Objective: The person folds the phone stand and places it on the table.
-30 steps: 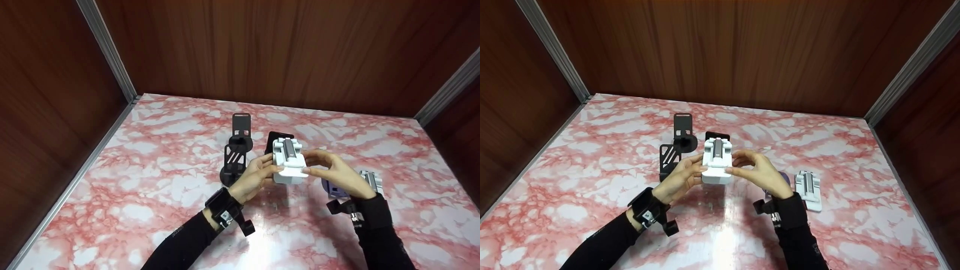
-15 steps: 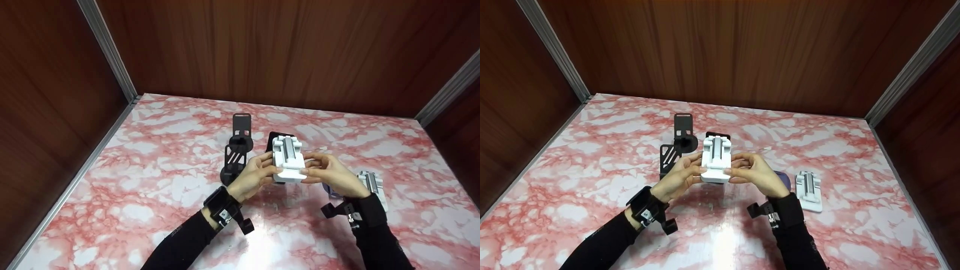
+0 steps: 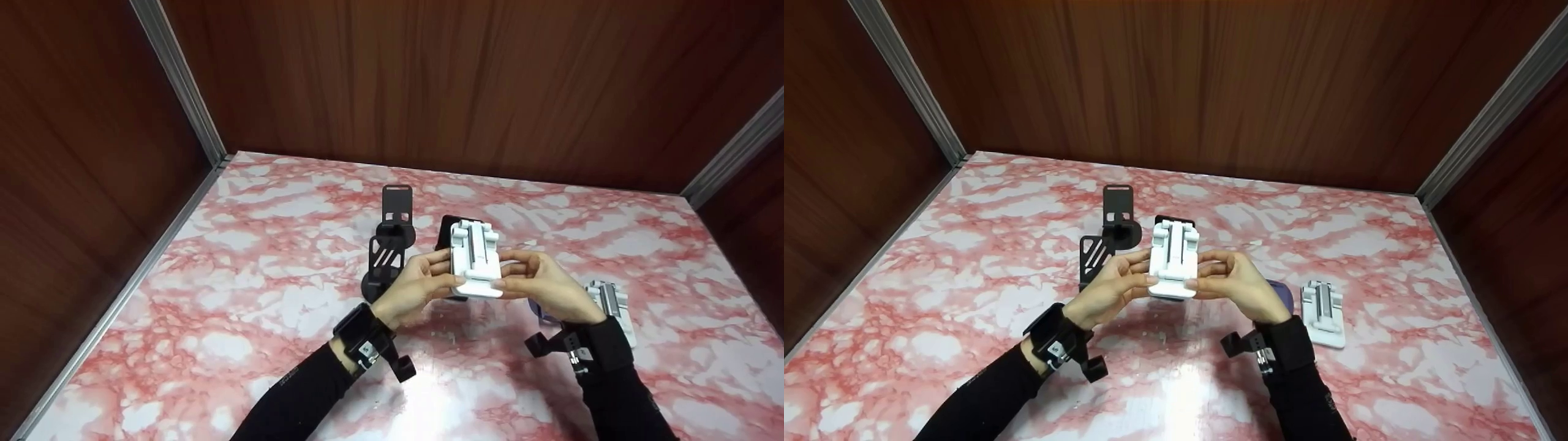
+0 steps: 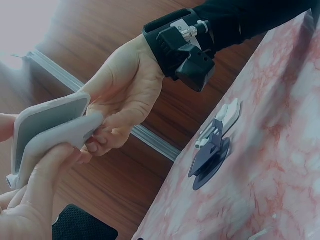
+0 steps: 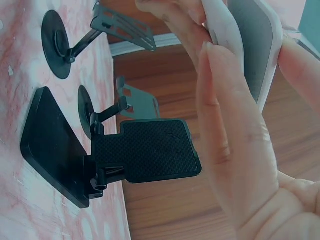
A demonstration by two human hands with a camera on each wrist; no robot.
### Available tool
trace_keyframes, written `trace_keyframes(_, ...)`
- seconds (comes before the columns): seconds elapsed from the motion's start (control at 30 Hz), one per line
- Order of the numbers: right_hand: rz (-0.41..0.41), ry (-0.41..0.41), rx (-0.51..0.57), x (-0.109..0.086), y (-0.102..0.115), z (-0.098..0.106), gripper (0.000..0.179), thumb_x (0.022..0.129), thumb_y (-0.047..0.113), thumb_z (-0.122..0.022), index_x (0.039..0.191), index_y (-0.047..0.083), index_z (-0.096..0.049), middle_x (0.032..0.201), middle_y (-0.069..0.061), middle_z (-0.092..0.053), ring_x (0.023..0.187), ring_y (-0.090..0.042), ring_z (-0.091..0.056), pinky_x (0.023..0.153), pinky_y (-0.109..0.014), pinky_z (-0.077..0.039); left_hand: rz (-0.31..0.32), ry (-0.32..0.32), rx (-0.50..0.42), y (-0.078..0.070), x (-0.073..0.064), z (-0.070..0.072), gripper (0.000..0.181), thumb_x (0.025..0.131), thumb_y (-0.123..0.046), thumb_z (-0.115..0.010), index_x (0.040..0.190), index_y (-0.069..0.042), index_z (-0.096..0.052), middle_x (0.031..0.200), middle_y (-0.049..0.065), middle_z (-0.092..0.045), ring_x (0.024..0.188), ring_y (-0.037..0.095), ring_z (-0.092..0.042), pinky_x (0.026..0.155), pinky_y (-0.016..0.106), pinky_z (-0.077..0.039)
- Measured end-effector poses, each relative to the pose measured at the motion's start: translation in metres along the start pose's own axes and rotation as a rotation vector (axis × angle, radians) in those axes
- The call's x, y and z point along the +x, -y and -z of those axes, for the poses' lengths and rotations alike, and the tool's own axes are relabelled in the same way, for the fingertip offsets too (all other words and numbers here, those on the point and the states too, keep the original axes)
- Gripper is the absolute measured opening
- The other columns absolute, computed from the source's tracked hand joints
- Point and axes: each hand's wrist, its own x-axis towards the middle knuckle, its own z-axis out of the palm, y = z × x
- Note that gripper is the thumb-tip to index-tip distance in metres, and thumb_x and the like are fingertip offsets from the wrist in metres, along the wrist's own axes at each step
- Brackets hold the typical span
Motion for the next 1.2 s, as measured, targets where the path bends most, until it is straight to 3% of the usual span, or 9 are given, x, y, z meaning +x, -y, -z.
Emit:
trace_keyframes(0.17, 0.013, -0.014, -0.025, -0.0009, -0.0010, 0.0008, 0.049, 0.084, 0.000, -0.063, 0.127, -0.006, -0.041, 0.096, -0.004, -0.068, 0.086, -0.013, -0.066, 0.077, -0.030, -0.058, 0.005, 0.004, 0.037, -0.0011, 0.0001, -0.0009, 0.060, 0.083, 0.008, -0.056, 0.138, 0.005, -0.034, 0.129, 0.027, -0.052, 0.100, 0.022, -0.064, 0.089, 0.032, -0.053)
trace_keyframes(0.37, 0.032, -0.028, -0.045, -0.0005, -0.0031, 0.0015, 0.042, 0.081, -0.001, -0.065, 0.119, 0.000, -0.049, 0.092, -0.002, -0.069, 0.081, -0.011, -0.066, 0.073, -0.028, -0.058, 0.003, 0.042, 0.019, -0.0013, 0.0004, -0.0009, 0.060, 0.083, 0.012, -0.053, 0.139, 0.006, -0.033, 0.131, 0.028, -0.049, 0.105, 0.023, -0.062, 0.089, 0.031, -0.053)
trace_keyframes(0.67, 0.034, -0.035, -0.007, 0.0001, -0.0016, 0.0008, 0.047, 0.082, -0.002, -0.064, 0.124, -0.002, -0.044, 0.096, -0.003, -0.066, 0.084, -0.013, -0.064, 0.074, -0.027, -0.058, -0.002, 0.043, 0.024, -0.0006, -0.0008, 0.0006, 0.062, 0.082, 0.012, -0.055, 0.139, 0.004, -0.033, 0.131, 0.024, -0.050, 0.105, 0.025, -0.063, 0.087, 0.031, -0.054)
trace_keyframes(0.93, 0.003, -0.055, 0.033, 0.0011, -0.0007, -0.0045, 0.049, 0.091, 0.013, -0.058, 0.130, -0.006, -0.036, 0.109, -0.006, -0.057, 0.093, -0.015, -0.063, 0.079, -0.033, -0.057, -0.002, 0.026, 0.163, 0.0008, 0.0004, 0.0003, 0.061, 0.081, 0.009, -0.060, 0.137, 0.003, -0.037, 0.128, 0.022, -0.052, 0.099, 0.020, -0.063, 0.087, 0.032, -0.054)
trace_keyframes(1.2, 0.068, 0.086, 0.088, -0.0008, -0.0050, 0.0006, 0.034, 0.095, 0.007, -0.048, 0.127, -0.004, -0.041, 0.106, -0.006, -0.065, 0.091, -0.017, -0.066, 0.074, -0.032, -0.058, 0.005, 0.064, 0.325, 0.0001, -0.0019, -0.0028, 0.057, 0.081, 0.003, -0.063, 0.135, 0.000, -0.042, 0.122, 0.018, -0.057, 0.095, 0.016, -0.063, 0.086, 0.031, -0.055)
